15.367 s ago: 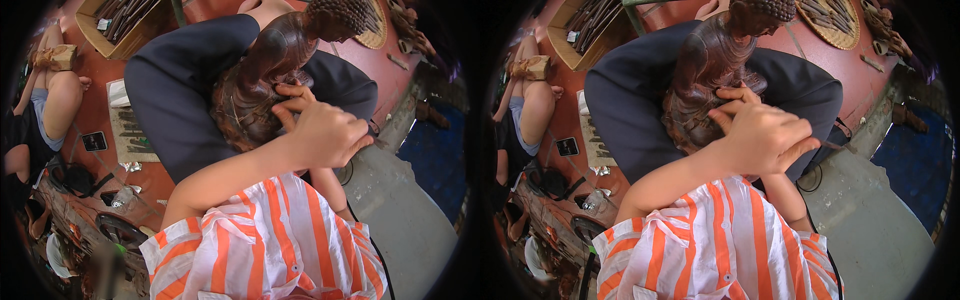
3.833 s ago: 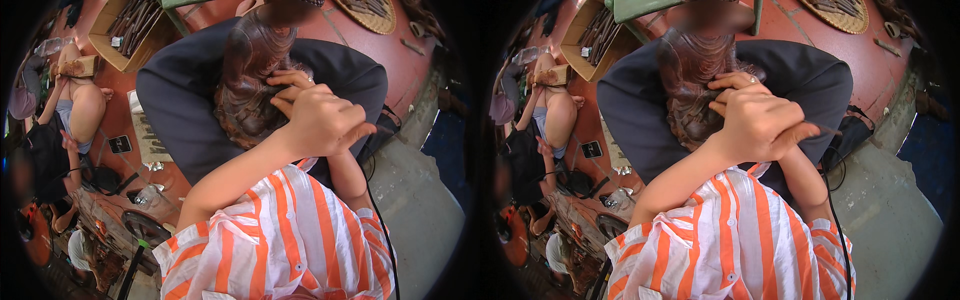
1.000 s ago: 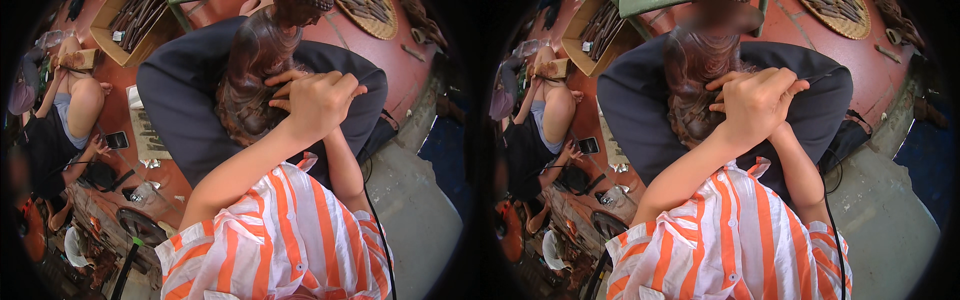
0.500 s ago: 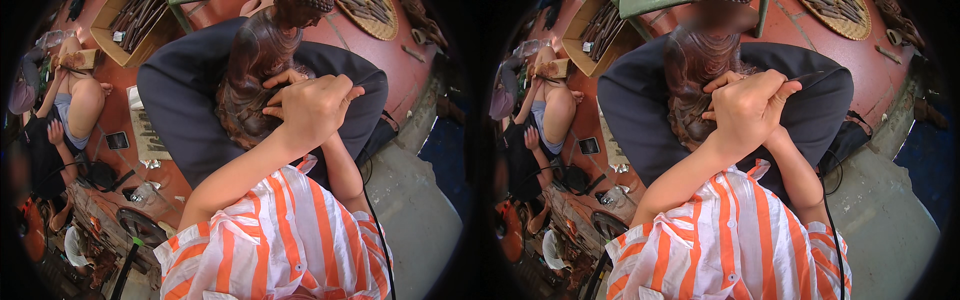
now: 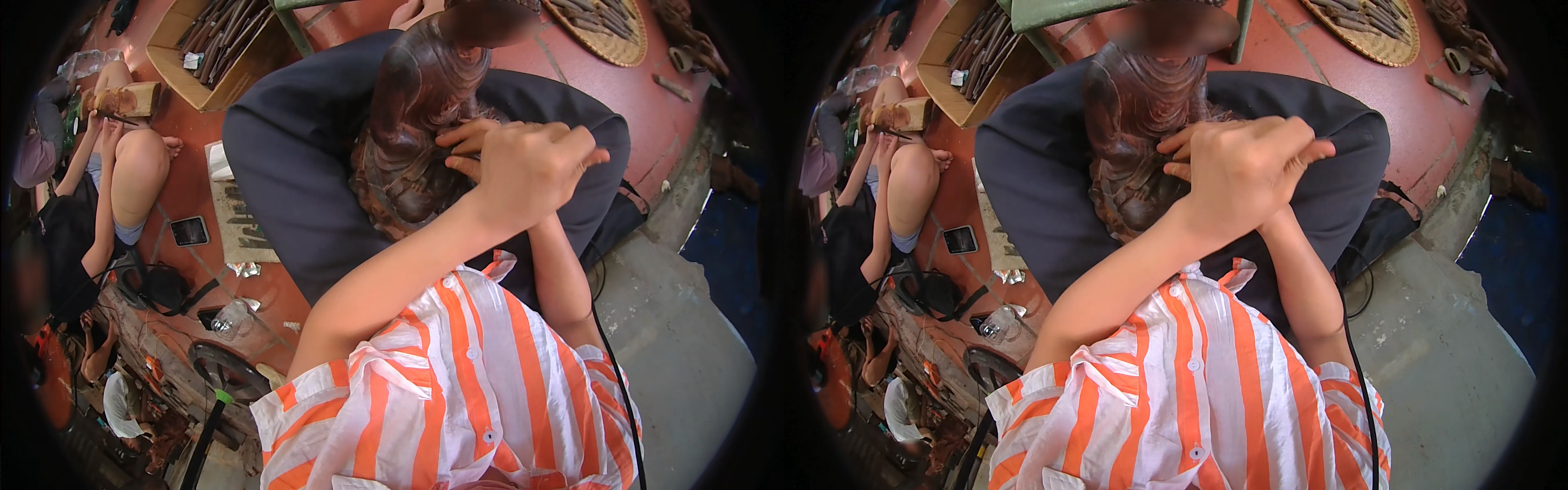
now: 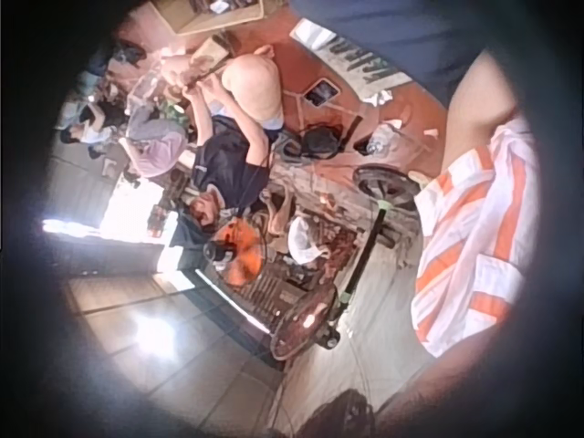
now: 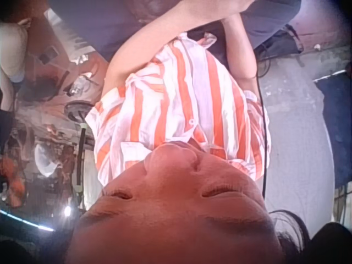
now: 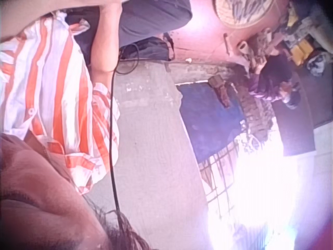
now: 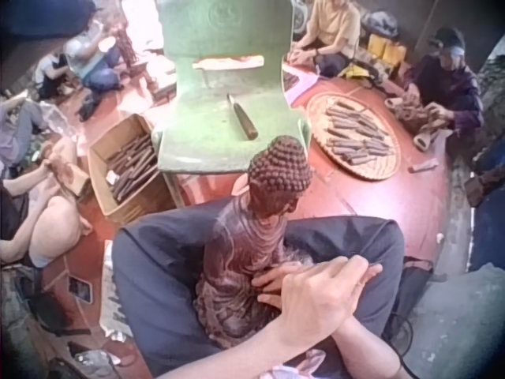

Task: The person carves a wooden Buddha statue using a small chisel, focusing on the torso and base. They hold the statue with one hand and carefully remove wood with the other, occasionally rotating the piece to access different areas.

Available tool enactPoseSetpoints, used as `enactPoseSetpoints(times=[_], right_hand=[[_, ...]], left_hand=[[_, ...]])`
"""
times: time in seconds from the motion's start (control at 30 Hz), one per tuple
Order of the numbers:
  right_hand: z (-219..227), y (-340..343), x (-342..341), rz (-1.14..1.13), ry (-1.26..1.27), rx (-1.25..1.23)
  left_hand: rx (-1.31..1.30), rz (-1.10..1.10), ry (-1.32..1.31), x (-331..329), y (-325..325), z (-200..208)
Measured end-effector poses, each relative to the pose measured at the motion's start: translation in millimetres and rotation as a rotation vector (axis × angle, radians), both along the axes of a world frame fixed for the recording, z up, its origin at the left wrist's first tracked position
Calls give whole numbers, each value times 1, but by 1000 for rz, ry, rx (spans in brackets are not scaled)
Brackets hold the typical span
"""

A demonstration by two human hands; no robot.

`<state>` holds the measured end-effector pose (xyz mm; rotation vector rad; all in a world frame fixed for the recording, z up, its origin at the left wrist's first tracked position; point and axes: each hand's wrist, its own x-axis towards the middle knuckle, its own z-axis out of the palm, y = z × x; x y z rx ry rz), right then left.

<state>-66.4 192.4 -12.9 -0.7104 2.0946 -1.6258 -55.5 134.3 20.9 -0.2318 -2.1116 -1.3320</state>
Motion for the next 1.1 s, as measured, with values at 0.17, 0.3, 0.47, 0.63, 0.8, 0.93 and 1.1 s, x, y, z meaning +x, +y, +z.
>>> enactPoseSetpoints(times=[0.17, 0.3, 0.47, 0.63, 0.8, 0.93, 1.1], right_hand=[[10, -5, 5, 22, -96, -34], [-2, 5, -4, -36, 28, 78], [1, 8, 0, 80, 293, 104], [-15, 8, -1, 22, 91, -15], [-3, 9, 2, 29, 143, 26], [2, 10, -2, 14, 216, 94], [-1, 9, -3, -90, 204, 121]], left_hand=[[12, 13, -30, 8, -5, 4], [-35, -61, 46, 0, 5, 3], [-74, 18, 50, 11, 5, 0], [-119, 5, 52, 4, 3, -3], [-133, -7, 54, -3, 10, -1], [-66, 51, 21, 4, 9, -1], [-97, -130, 100, -3, 12, 3]])
